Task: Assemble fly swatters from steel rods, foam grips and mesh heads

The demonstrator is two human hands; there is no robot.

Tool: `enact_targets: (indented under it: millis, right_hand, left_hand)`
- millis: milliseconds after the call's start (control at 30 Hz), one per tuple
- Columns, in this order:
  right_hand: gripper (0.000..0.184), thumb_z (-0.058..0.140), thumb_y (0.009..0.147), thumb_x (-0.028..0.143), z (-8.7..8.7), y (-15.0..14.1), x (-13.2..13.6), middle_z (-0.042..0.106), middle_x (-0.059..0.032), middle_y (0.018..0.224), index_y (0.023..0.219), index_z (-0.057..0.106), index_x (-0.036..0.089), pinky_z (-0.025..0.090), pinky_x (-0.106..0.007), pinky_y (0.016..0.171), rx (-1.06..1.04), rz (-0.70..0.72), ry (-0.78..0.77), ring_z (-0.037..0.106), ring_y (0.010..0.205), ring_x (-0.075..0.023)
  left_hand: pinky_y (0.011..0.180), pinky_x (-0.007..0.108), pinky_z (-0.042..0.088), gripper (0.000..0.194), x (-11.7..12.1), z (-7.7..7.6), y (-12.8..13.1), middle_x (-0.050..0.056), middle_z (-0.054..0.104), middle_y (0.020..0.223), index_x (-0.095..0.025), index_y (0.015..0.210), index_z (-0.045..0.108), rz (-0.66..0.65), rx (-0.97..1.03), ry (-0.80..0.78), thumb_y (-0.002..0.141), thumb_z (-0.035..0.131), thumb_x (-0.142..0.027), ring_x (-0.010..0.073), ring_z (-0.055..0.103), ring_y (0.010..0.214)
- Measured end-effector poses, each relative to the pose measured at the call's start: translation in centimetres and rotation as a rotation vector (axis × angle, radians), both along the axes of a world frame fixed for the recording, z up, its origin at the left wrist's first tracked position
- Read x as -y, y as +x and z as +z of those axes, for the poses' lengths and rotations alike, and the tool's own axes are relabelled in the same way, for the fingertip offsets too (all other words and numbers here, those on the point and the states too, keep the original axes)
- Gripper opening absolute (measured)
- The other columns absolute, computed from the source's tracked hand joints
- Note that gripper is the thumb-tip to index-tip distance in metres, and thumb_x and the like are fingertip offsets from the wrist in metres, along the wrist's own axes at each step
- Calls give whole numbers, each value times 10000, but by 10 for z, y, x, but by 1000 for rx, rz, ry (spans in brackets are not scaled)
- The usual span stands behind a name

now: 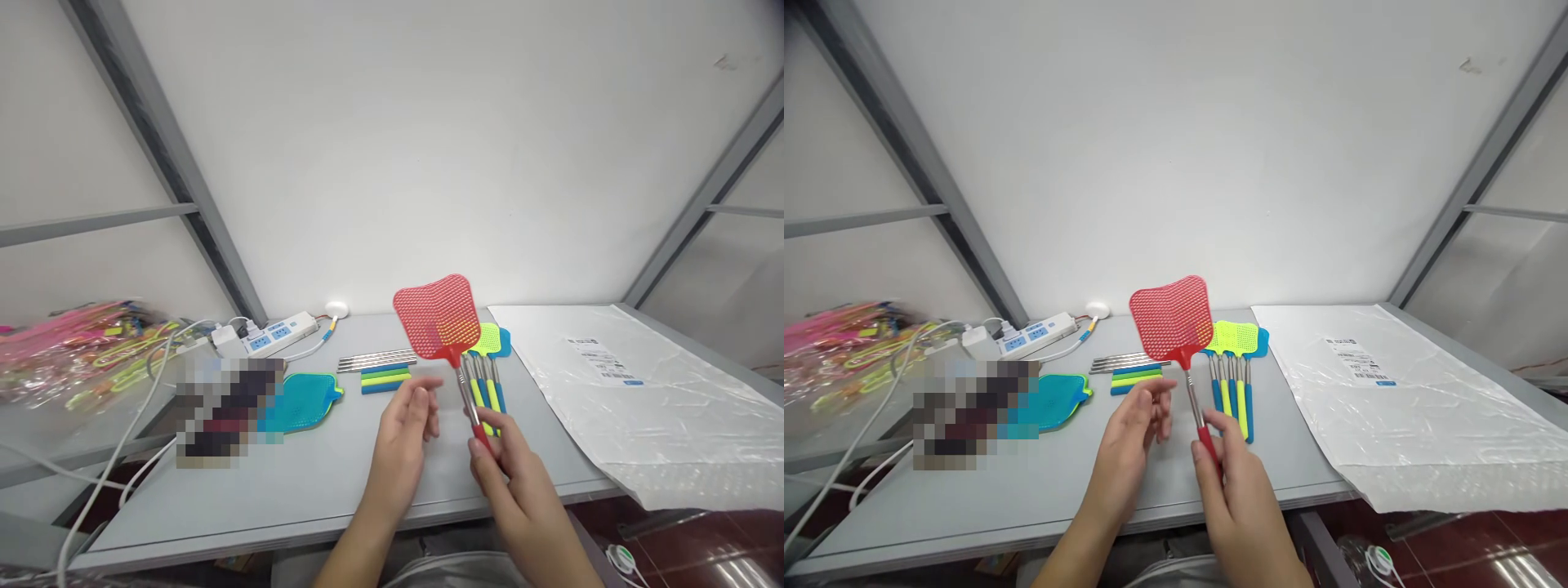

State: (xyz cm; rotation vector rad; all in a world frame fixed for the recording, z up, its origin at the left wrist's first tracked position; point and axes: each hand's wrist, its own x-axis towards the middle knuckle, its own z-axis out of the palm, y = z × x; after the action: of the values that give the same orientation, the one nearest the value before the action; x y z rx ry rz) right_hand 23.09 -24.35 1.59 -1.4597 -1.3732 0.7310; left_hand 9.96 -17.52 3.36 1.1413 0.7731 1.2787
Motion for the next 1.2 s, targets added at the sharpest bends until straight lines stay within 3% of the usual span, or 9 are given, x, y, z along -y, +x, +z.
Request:
enact_targets:
  millis: [100,200,300,467,567,767,933,1067,1200]
  right_hand:
    - [357,450,966,467,1,-10,2,523,42,631,1187,528,197,358,-253,532,16,69,14,475,547,-141]
    - [313,449,972,432,1,-11,1,484,53,627,1170,514,198,354,-248,524,47,142,19,471,548,-138]
    - [265,485,958,411,0,-10,-1,500,45,627,1119,526,204,376,-245,527,65,124,54,506,566,-146]
    - [240,515,933,449,-5,-24,2,618,-20,664,920,572,216,427,-262,543,22,10,151,578,584,-172]
    - [266,509,932,472,-6,-33,5,612,-21,654,842,553,226,433,-245,513,-63,-23,164,559,557,-157]
    - [273,557,908,484,-4,-35,4,574,1,646,831,556,221,427,-234,527,-181,-40,172,516,565,-137]
    - [326,597,878,520,-7,-33,7,471,42,605,822,549,202,333,-228,506,-312,-25,78,397,536,-107]
    - [365,599,863,554,-4,-32,11,454,56,607,818,521,201,306,-225,521,-431,-7,-7,348,529,-96]
    - [340,565,886,541,-2,-27,8,493,46,584,832,520,208,311,-233,510,-289,-37,11,397,508,-109]
  left_hand:
    - [610,233,419,389,-12,3,5,26,581,777,-157,887,669,42,120,-28,881,601,-540,110,507,634]
    - [587,216,411,333,-19,5,7,-9,555,700,-156,763,625,225,241,-33,861,660,-472,91,487,601]
    - [537,202,394,296,-24,8,8,-30,528,672,-159,731,590,358,396,-69,828,703,-415,78,462,567]
    - [501,186,369,292,-28,7,9,-48,497,628,-152,701,574,352,434,-123,792,731,-380,61,424,526]
    - [491,185,365,288,-28,6,8,-50,498,613,-152,673,575,381,432,-120,787,733,-364,62,428,519]
    - [579,222,441,295,-29,13,5,9,626,722,-140,767,668,331,488,-141,787,742,-425,108,554,637]
    - [595,226,437,340,-23,12,11,53,666,821,-112,865,710,300,493,-154,777,762,-436,98,538,660]
    - [584,224,411,377,-19,8,16,38,635,772,-110,874,720,272,517,-180,790,738,-477,96,518,655]
    - [612,233,405,391,-25,3,15,29,621,746,-122,871,743,250,369,-168,799,718,-505,108,519,671]
